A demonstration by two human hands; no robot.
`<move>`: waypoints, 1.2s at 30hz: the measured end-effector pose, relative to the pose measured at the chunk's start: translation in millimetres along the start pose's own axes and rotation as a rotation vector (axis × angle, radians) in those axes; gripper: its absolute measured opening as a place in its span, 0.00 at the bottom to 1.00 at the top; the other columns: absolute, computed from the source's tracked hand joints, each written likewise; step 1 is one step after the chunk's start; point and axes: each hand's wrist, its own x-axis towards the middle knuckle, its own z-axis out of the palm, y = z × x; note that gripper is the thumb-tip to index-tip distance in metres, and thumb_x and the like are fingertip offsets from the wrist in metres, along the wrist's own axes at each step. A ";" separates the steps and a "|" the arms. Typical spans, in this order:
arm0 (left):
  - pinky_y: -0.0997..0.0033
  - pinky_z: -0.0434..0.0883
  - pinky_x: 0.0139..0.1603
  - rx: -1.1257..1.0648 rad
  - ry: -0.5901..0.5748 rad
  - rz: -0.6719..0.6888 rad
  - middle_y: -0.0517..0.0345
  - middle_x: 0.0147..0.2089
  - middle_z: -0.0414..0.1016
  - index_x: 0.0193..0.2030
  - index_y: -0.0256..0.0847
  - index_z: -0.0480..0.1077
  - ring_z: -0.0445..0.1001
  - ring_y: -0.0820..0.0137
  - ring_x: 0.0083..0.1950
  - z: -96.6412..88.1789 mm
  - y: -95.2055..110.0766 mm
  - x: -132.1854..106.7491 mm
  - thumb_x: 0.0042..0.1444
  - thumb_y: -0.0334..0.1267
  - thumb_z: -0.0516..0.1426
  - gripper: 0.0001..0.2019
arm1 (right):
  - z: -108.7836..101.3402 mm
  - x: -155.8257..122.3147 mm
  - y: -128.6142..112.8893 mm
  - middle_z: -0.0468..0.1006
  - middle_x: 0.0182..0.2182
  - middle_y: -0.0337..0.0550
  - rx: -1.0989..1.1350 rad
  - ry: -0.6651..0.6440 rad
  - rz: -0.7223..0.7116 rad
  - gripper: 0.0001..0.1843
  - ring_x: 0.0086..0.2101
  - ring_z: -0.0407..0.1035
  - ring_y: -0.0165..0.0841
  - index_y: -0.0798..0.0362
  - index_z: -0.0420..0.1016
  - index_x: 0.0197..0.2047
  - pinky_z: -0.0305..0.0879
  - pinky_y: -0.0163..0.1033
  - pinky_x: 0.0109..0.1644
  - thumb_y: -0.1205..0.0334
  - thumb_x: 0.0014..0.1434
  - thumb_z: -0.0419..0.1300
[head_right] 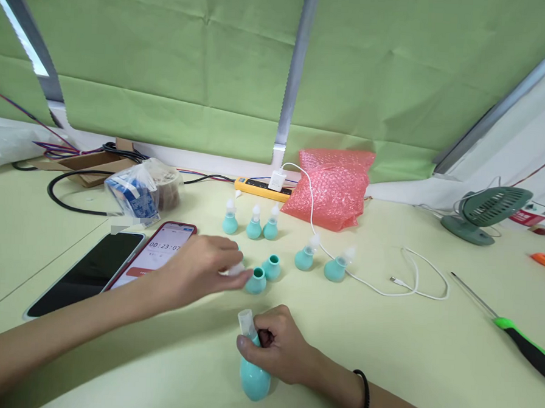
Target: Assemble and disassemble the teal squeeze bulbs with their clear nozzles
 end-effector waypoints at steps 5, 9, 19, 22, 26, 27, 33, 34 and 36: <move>0.76 0.47 0.19 0.154 0.007 -0.167 0.58 0.20 0.66 0.24 0.38 0.63 0.64 0.70 0.21 -15.0 -23.3 4.2 0.55 0.45 0.46 0.15 | -1.7 1.1 -3.9 0.46 0.12 0.30 -0.002 -0.016 0.000 0.17 0.15 0.42 0.21 0.54 0.44 0.14 0.43 0.29 0.19 0.66 0.46 0.51; 0.74 0.56 0.22 0.270 -0.153 -0.183 0.54 0.23 0.69 0.31 0.38 0.64 0.69 0.62 0.26 -2.5 -34.1 4.8 0.55 0.45 0.45 0.14 | -1.6 1.2 -4.6 0.45 0.12 0.30 -0.008 -0.017 0.002 0.17 0.16 0.41 0.21 0.54 0.44 0.14 0.43 0.29 0.19 0.66 0.46 0.51; 0.66 0.64 0.26 0.282 -0.388 -0.119 0.49 0.25 0.71 0.33 0.35 0.67 0.72 0.57 0.29 1.8 -41.4 5.2 0.56 0.42 0.46 0.14 | -3.2 0.5 -6.0 0.48 0.13 0.31 -0.036 -0.027 -0.014 0.16 0.16 0.45 0.22 0.53 0.45 0.15 0.45 0.30 0.20 0.65 0.46 0.50; 0.67 0.64 0.27 0.270 -0.432 -0.074 0.48 0.27 0.71 0.33 0.35 0.68 0.72 0.58 0.30 7.7 -45.8 4.6 0.56 0.39 0.47 0.12 | -4.4 1.4 -8.0 0.49 0.15 0.32 -0.043 -0.031 -0.020 0.16 0.18 0.46 0.23 0.53 0.45 0.16 0.46 0.31 0.22 0.65 0.47 0.50; 0.69 0.63 0.26 0.265 -0.484 -0.029 0.49 0.28 0.72 0.33 0.35 0.69 0.72 0.60 0.29 15.8 -49.9 5.0 0.54 0.34 0.48 0.09 | -6.7 2.2 -10.7 0.52 0.16 0.33 -0.050 -0.057 -0.004 0.14 0.20 0.48 0.25 0.53 0.48 0.17 0.48 0.32 0.24 0.62 0.50 0.49; 0.69 0.63 0.25 0.273 -0.489 -0.027 0.48 0.28 0.72 0.32 0.35 0.69 0.72 0.60 0.29 15.4 -49.2 4.9 0.54 0.33 0.48 0.09 | -7.4 2.1 -11.6 0.53 0.17 0.34 -0.049 -0.064 0.005 0.13 0.20 0.49 0.25 0.53 0.49 0.18 0.49 0.32 0.25 0.62 0.51 0.48; 0.68 0.61 0.24 0.331 -0.476 -0.007 0.45 0.26 0.71 0.28 0.32 0.70 0.71 0.58 0.27 -12.6 -21.1 -7.2 0.55 0.34 0.48 0.12 | -10.8 -1.2 -14.9 0.62 0.21 0.38 -0.069 -0.097 -0.046 0.08 0.24 0.56 0.27 0.54 0.60 0.25 0.54 0.32 0.29 0.63 0.54 0.46; 0.69 0.60 0.23 0.271 -0.509 0.059 0.47 0.26 0.71 0.27 0.33 0.70 0.71 0.59 0.27 -16.4 -13.3 -10.6 0.53 0.41 0.51 0.13 | -10.7 -1.8 -14.4 0.63 0.21 0.38 -0.077 -0.098 -0.054 0.08 0.24 0.56 0.27 0.54 0.60 0.25 0.54 0.32 0.29 0.62 0.54 0.46; 0.73 0.57 0.19 0.125 -0.656 0.187 0.50 0.23 0.71 0.24 0.34 0.70 0.70 0.62 0.24 -17.5 2.5 -16.2 0.44 0.52 0.57 0.18 | -10.2 -2.6 -12.6 0.62 0.20 0.37 -0.087 -0.095 -0.058 0.09 0.23 0.55 0.27 0.54 0.60 0.25 0.53 0.32 0.28 0.62 0.54 0.47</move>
